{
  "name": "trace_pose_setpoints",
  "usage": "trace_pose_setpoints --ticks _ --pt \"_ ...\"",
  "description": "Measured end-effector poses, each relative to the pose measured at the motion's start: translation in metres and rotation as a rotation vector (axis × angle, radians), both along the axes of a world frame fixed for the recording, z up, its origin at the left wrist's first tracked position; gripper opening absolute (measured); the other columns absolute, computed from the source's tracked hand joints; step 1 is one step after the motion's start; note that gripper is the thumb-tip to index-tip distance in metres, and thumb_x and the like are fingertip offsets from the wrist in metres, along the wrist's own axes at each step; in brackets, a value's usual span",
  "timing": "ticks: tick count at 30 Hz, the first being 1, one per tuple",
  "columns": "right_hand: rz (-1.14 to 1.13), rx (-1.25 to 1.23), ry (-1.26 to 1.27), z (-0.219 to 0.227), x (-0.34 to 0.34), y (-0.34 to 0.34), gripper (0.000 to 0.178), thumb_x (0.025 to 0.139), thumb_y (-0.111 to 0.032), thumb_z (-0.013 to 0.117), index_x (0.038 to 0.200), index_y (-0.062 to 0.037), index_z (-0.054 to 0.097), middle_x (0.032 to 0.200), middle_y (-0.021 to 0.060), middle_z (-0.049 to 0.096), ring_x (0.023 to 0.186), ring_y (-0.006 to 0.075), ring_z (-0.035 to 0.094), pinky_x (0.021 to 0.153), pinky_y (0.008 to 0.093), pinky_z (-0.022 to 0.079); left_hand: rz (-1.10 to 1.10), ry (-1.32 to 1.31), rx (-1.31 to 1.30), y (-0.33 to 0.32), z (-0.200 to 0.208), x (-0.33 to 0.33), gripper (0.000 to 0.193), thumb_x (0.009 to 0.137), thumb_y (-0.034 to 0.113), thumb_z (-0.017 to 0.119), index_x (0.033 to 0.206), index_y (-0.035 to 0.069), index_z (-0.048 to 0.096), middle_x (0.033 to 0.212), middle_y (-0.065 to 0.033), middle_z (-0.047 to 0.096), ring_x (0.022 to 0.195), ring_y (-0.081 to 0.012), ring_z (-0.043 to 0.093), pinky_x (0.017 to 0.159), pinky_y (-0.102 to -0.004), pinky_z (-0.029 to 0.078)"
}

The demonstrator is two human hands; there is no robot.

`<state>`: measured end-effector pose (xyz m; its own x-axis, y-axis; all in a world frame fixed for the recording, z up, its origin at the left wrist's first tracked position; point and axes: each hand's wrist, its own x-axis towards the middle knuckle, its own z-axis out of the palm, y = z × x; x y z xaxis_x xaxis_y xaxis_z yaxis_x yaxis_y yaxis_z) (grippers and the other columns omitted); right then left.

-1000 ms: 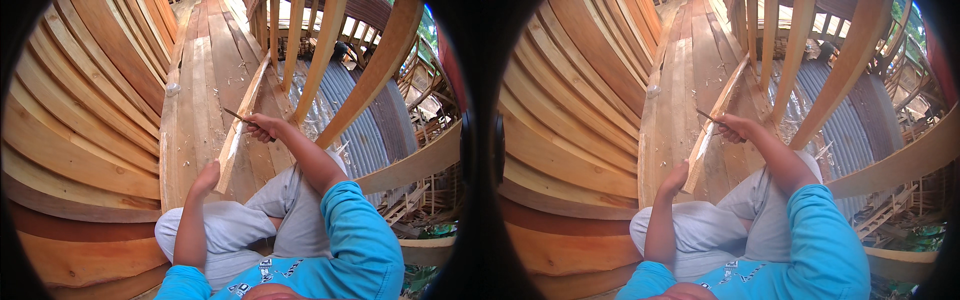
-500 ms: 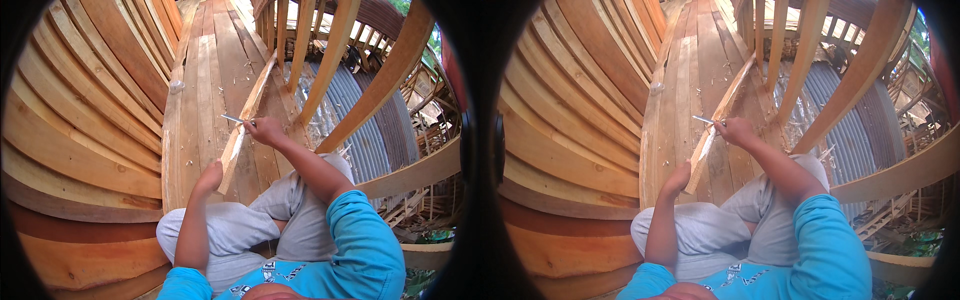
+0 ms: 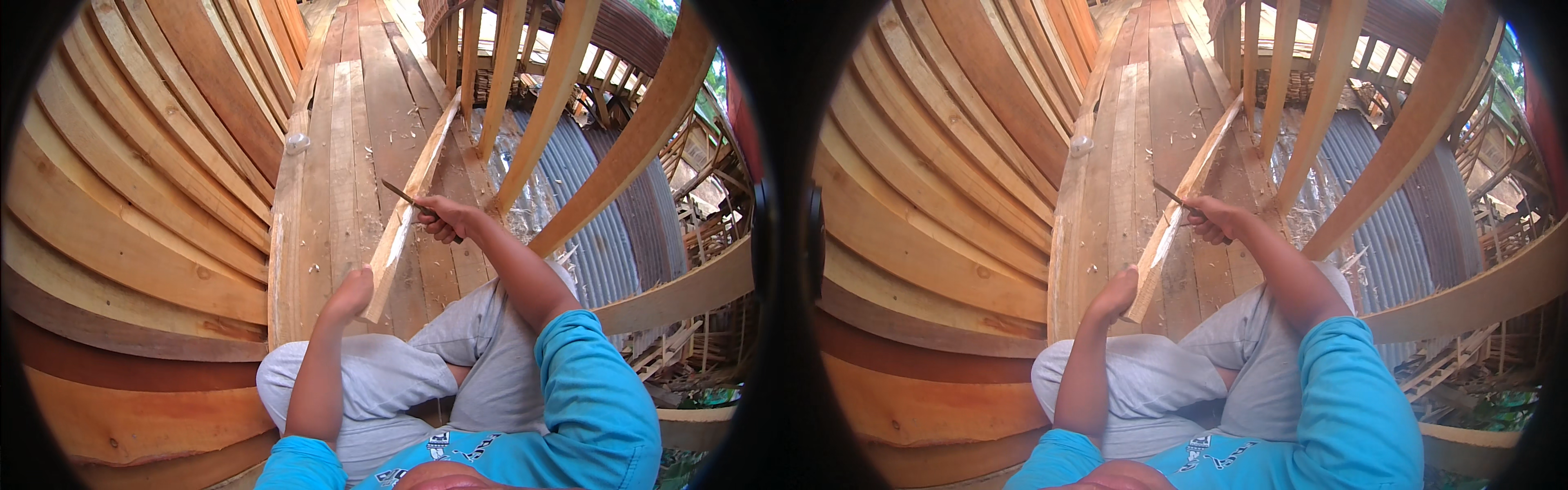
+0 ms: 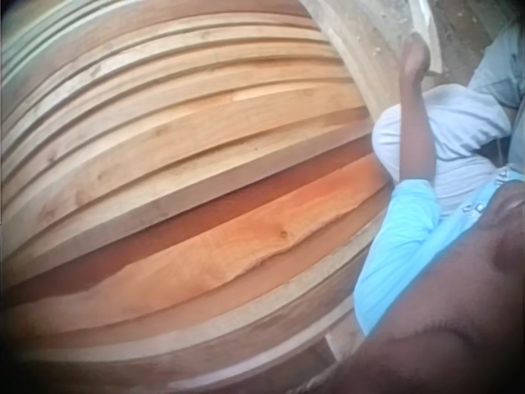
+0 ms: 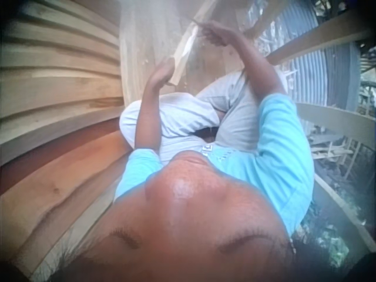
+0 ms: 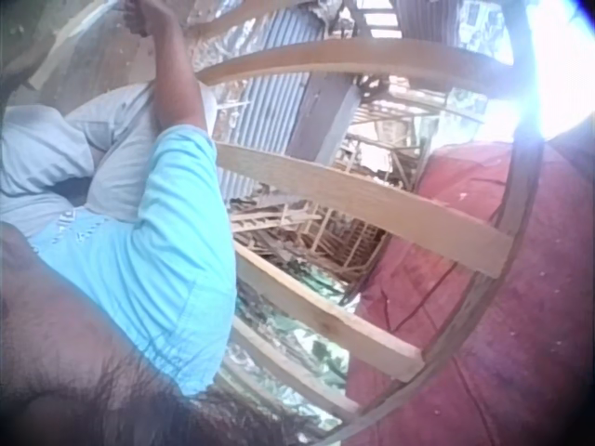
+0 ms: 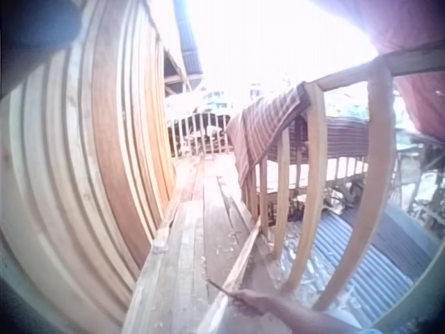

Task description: The person sits cross-legged on a wooden floor and uses a knife to shave and shape a rectangular wooden plank. They repeatedly scrape the surface, removing thin wood shavings and gradually refining the plank's edges.

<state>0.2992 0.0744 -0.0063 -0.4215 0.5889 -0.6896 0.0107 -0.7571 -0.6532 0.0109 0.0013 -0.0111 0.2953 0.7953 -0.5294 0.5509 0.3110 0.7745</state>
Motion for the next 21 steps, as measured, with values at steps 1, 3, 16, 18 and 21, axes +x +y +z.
trace_pose_setpoints --ticks 1,3,16,18,21 --pt "0.008 -0.011 0.025 -0.002 0.002 0.000 0.058 0.098 -0.061 0.034 0.058 -0.0189 0.029 0.050 -0.0070 0.021 0.041 0.0069 0.014 0.036 0.0257 0.011 -0.002 0.030 0.041 -0.001 -0.004 0.000 0.065 0.105 0.038 0.024 0.121 -0.017 0.053 0.113 -0.0318 0.062 0.110 -0.0363 0.060 0.098 -0.0403 0.042" --pt "0.017 -0.037 0.074 -0.007 0.009 -0.002 0.059 0.097 -0.063 0.035 0.059 -0.0181 0.029 0.049 -0.0068 0.021 0.040 0.0068 0.014 0.036 0.0255 0.011 -0.013 0.065 0.056 -0.002 0.004 0.007 0.064 0.105 0.038 0.024 0.123 -0.016 0.052 0.114 -0.0313 0.061 0.109 -0.0347 0.060 0.097 -0.0395 0.042" --pt "0.291 0.258 -0.088 0.042 0.033 -0.026 0.059 0.096 -0.061 0.044 0.061 -0.0145 0.036 0.051 -0.0068 0.025 0.040 0.0040 0.019 0.035 0.0231 0.013 0.008 0.060 0.041 0.020 0.002 -0.017 0.063 0.105 0.040 0.025 0.124 -0.013 0.054 0.113 -0.0243 0.064 0.106 -0.0300 0.059 0.096 -0.0386 0.042" --pt "0.261 0.290 -0.188 0.059 0.043 -0.032 0.056 0.096 -0.058 0.048 0.062 -0.0140 0.039 0.052 -0.0061 0.029 0.040 0.0044 0.021 0.035 0.0228 0.015 0.005 0.051 0.072 0.018 -0.008 -0.022 0.062 0.105 0.040 0.025 0.123 -0.011 0.055 0.110 -0.0231 0.064 0.102 -0.0286 0.059 0.094 -0.0380 0.042" --pt "-0.039 0.347 -0.324 0.069 0.064 -0.030 0.052 0.097 -0.056 0.048 0.072 -0.0098 0.048 0.053 -0.0045 0.034 0.041 0.0058 0.025 0.037 0.0244 0.022 0.003 0.062 0.055 0.016 -0.005 -0.018 0.061 0.105 0.041 0.025 0.127 -0.009 0.052 0.110 -0.0206 0.063 0.101 -0.0258 0.058 0.093 -0.0366 0.042"
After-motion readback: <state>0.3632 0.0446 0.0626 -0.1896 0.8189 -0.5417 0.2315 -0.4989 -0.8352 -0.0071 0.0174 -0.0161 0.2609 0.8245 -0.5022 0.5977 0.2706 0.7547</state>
